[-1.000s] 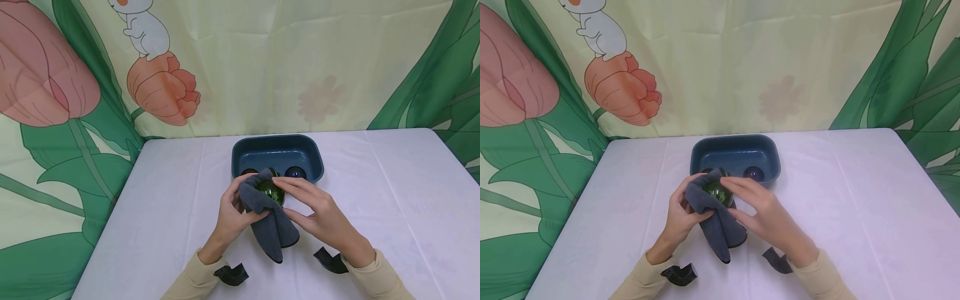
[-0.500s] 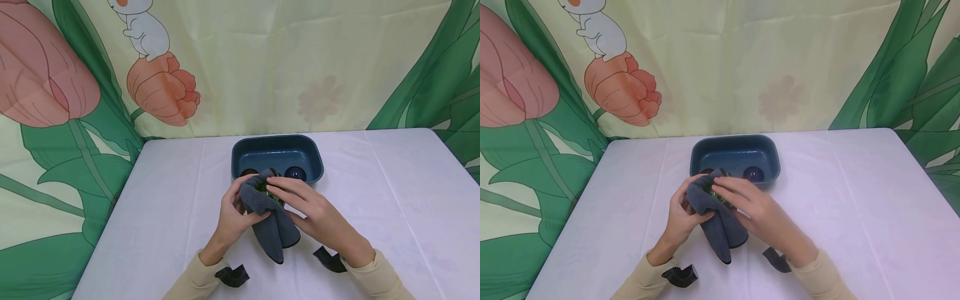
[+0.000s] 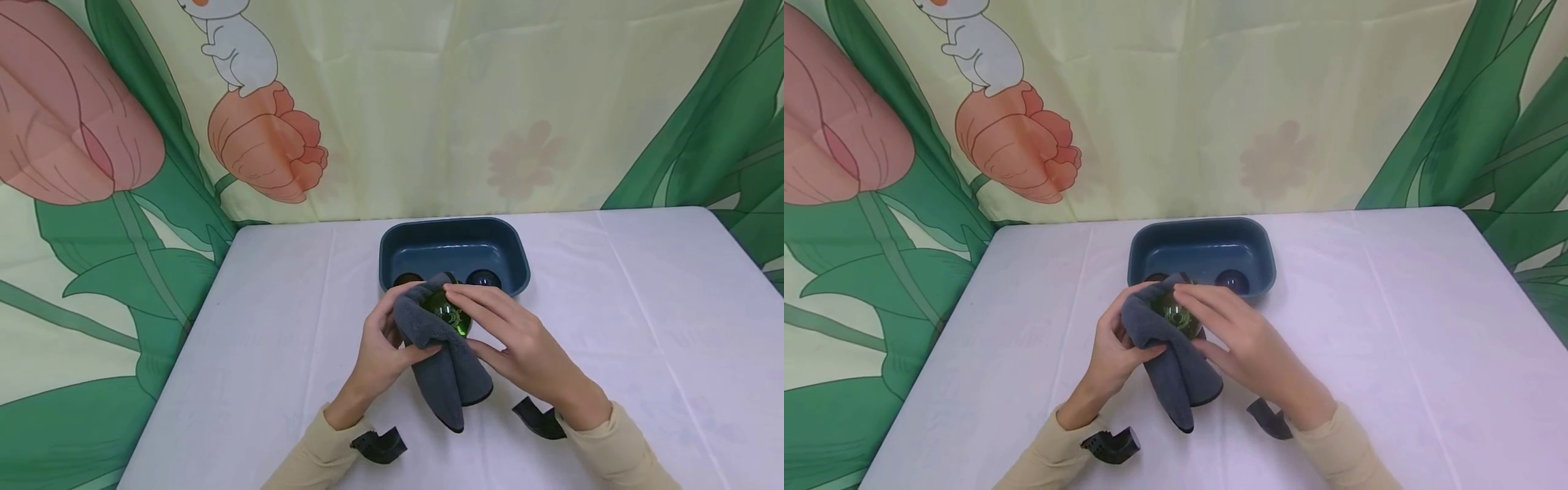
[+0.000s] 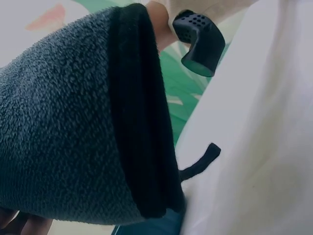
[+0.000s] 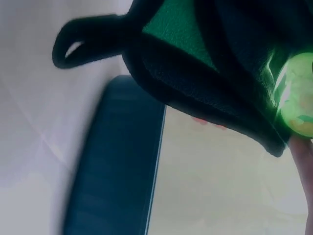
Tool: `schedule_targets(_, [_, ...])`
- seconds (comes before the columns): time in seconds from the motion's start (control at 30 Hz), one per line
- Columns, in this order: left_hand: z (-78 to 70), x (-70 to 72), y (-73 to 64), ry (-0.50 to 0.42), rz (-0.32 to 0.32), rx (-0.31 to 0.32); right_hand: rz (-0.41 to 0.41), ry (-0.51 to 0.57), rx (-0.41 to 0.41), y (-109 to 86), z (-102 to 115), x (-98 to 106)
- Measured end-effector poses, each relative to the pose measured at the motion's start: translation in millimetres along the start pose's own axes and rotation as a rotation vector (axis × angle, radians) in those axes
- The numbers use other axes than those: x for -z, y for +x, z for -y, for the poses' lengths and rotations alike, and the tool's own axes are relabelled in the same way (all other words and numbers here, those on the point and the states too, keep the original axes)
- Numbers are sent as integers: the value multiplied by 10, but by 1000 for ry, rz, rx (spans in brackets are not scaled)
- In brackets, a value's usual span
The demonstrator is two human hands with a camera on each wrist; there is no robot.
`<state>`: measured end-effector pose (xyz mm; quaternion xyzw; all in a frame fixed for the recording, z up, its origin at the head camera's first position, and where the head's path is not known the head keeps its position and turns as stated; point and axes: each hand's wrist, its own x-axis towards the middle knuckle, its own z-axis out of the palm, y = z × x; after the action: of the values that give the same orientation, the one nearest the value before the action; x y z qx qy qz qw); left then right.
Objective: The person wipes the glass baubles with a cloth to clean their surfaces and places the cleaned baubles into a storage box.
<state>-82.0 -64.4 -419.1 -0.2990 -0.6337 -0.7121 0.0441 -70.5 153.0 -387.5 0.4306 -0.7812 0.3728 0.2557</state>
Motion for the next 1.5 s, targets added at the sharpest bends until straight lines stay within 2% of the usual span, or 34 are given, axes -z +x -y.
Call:
schedule_targets(0.33, [4,0,12,2,-10,-10,5,-37,-16,14,5,25])
schedule_targets(0.5, [5,-2,-18,-12,-5,9,49,-8,-73,4,31,68])
schedule_targets(0.67, [11,-1,-38,2,-3,22,71,-3,-69,26,1,110])
schedule_targets(1.0, [33,11,-35,21,-24,61,-8,-44,-26,110,-100,180])
schedule_targets(1.3, [112,-47,-40,-15,-22,92,1,-92,-88,152,-166,272])
schedule_targets(1.5, [185,-104,-43,-33,-29,84,3,-97,-122,162,-246,306])
